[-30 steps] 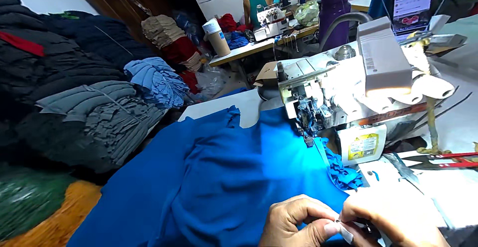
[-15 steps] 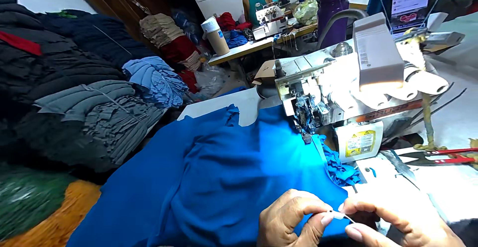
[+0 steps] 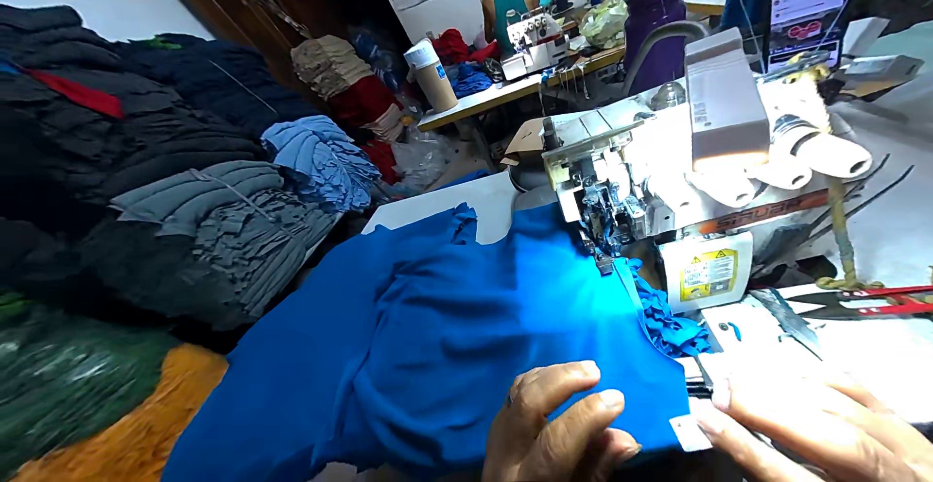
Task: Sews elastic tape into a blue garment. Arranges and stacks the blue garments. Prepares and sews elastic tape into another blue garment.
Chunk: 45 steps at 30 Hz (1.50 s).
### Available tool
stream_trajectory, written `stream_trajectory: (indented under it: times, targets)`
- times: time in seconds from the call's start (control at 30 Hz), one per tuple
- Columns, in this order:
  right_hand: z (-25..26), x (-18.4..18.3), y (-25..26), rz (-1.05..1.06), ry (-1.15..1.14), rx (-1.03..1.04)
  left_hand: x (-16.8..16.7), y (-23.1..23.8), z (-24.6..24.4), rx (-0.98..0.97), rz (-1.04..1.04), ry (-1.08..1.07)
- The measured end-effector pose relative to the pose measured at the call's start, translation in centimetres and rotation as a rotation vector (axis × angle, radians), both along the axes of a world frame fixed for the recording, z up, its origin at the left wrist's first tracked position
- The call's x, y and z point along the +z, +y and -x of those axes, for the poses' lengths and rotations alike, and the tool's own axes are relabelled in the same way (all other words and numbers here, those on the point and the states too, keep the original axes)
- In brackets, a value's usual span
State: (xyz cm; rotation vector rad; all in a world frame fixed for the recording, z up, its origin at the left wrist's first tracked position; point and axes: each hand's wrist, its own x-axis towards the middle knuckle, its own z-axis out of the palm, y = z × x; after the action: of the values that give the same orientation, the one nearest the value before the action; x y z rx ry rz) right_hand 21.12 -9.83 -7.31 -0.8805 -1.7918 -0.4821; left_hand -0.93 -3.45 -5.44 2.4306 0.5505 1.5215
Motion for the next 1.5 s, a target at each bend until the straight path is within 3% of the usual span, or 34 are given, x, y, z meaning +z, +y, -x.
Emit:
stream_trajectory:
  times: [0.3, 0.8, 1.03, 1.27, 1.5]
  targets:
    - [0.0, -0.1, 1.0, -0.08, -0.064, -0.003, -0.4, 0.0, -0.2, -0.006, -0.146, 0.014]
    - [-0.1, 0.0, 1.8, -0.008, -0.06, 0.028, 0.9, 2.1, -1.0, -0.024, -0.327, 0.158]
    - [-2.0, 1.5, 4.7, -0.037, -0.186, 0.022, 1.3, 5.2, -2.5, 0.079, -0.46, 0.179]
    - [-3.3, 3.3, 10.2, -0.105, -0.326, 0.026, 2.3, 8.5, -2.8, 0.138, -0.345, 0.224]
    - [-4.3, 3.0, 11.3, -0.077, -0.439, 0.075, 1.9, 8.7, -1.7, 0.112, -0.208, 0.254]
